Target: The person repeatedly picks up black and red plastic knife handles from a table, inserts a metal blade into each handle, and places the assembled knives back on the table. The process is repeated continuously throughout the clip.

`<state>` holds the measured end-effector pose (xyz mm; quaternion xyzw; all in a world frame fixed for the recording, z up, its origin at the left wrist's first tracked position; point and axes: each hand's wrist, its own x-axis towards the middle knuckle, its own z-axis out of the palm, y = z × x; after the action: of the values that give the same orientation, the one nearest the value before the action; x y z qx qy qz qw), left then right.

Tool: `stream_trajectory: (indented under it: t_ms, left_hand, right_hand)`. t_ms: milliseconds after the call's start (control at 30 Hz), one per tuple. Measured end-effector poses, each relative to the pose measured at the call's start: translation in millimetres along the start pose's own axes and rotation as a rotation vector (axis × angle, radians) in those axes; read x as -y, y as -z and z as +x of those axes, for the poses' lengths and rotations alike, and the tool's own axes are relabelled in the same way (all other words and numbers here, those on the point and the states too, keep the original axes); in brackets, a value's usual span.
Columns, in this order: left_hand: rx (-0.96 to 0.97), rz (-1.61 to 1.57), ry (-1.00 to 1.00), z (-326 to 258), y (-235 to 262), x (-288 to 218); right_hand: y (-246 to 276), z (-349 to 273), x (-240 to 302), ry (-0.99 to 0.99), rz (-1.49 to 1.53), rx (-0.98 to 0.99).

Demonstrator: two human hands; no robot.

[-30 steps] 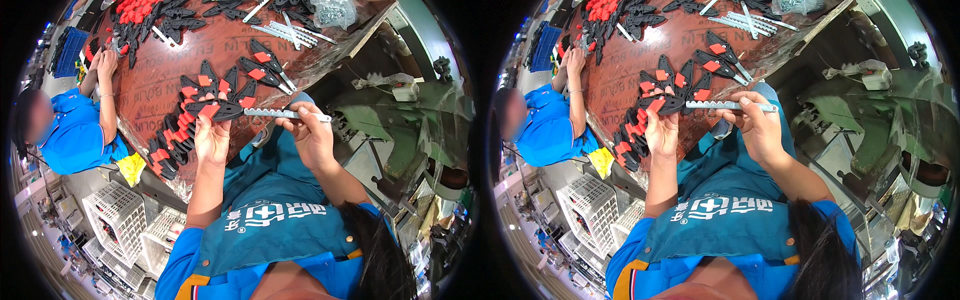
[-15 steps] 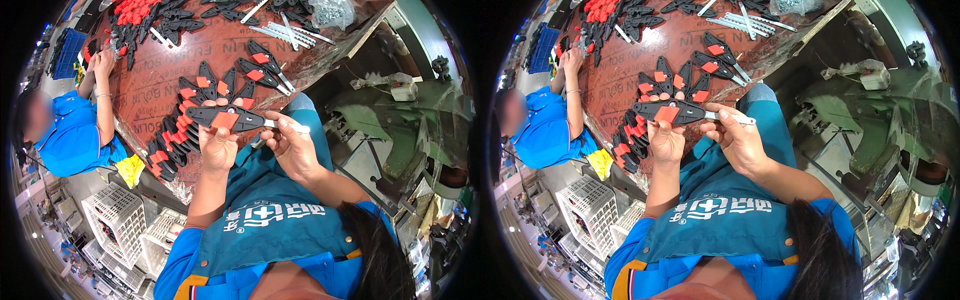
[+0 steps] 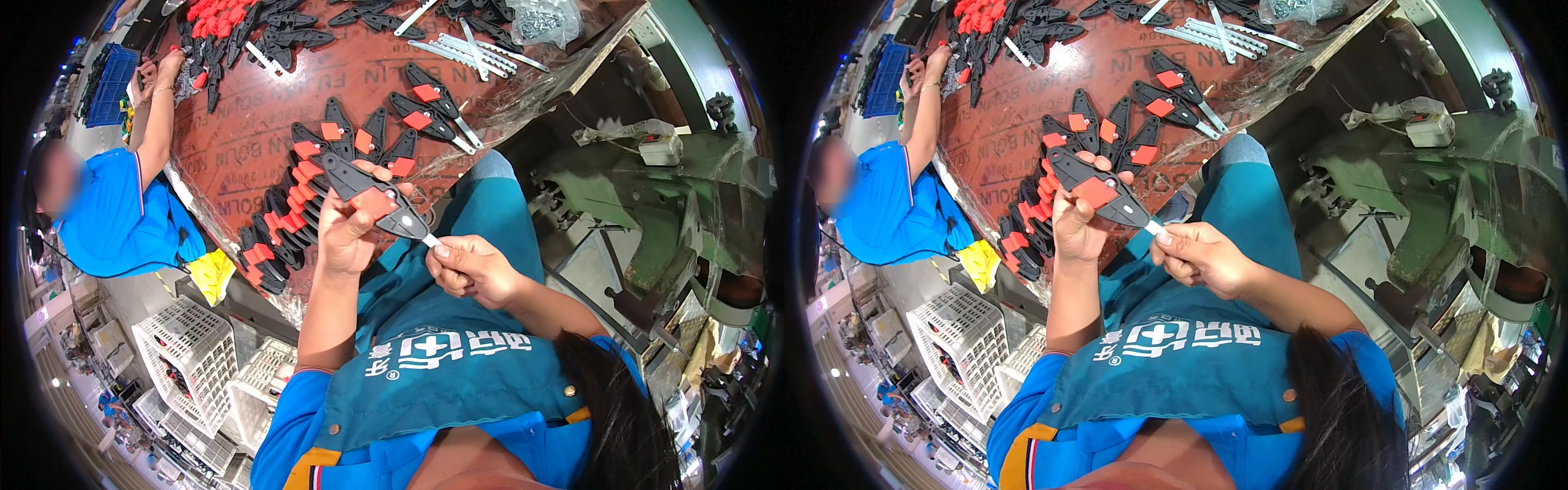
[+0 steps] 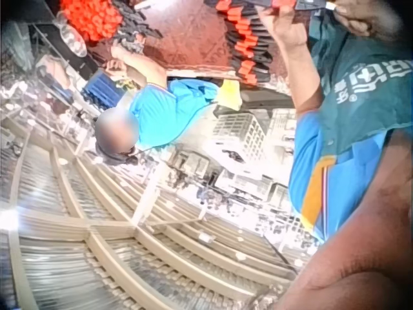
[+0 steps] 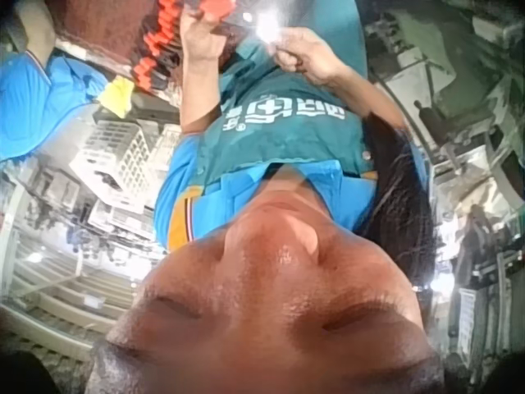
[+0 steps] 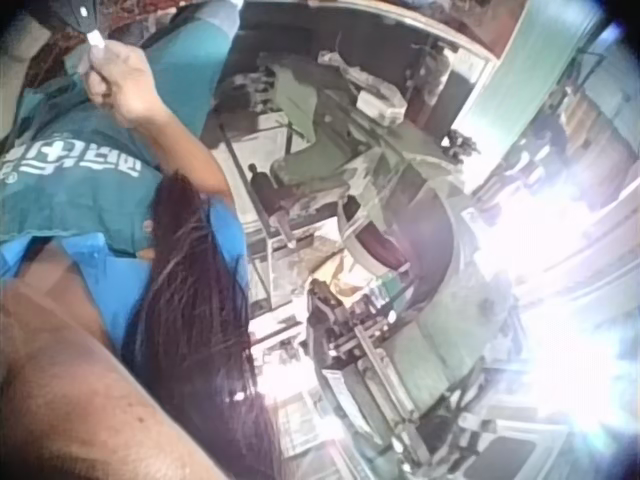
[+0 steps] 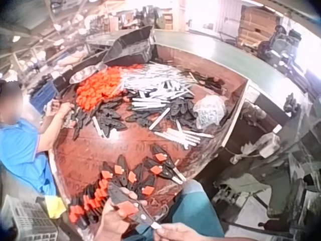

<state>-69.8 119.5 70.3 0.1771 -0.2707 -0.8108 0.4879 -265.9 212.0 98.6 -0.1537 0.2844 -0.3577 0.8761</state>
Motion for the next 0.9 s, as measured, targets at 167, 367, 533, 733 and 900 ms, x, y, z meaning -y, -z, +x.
stream_trajectory:
  t_ms: [167, 367, 533, 733, 900]
  left_hand:
    - [-0.016, -0.046, 0.080, 4.4, 3.9, -11.7]
    - [-0.487, 0.730, -0.131, 6.9, 29.8, -26.9]
    - [-0.317, 1.898, -0.188, 30.6, 37.0, -9.4]
    - [-0.111, 2.269, 0.051, 52.3, 5.2, 43.2]
    - [-0.126, 2.265, 0.126, 55.9, 13.0, 45.5]
  right_hand:
    - [-4.7, 6.6, 1.4, 0.033, -0.124, -0.144]
    - [26.5, 15.0, 7.3, 0.281, -0.301, -0.400]
    - [93.4, 46.2, 61.4, 0.290, -0.640, -0.642]
    - [98.3, 78.2, 78.8, 0.316, -1.283, -0.728]
    - [108.6, 76.5, 129.8, 0.353, -1.719, -1.058]
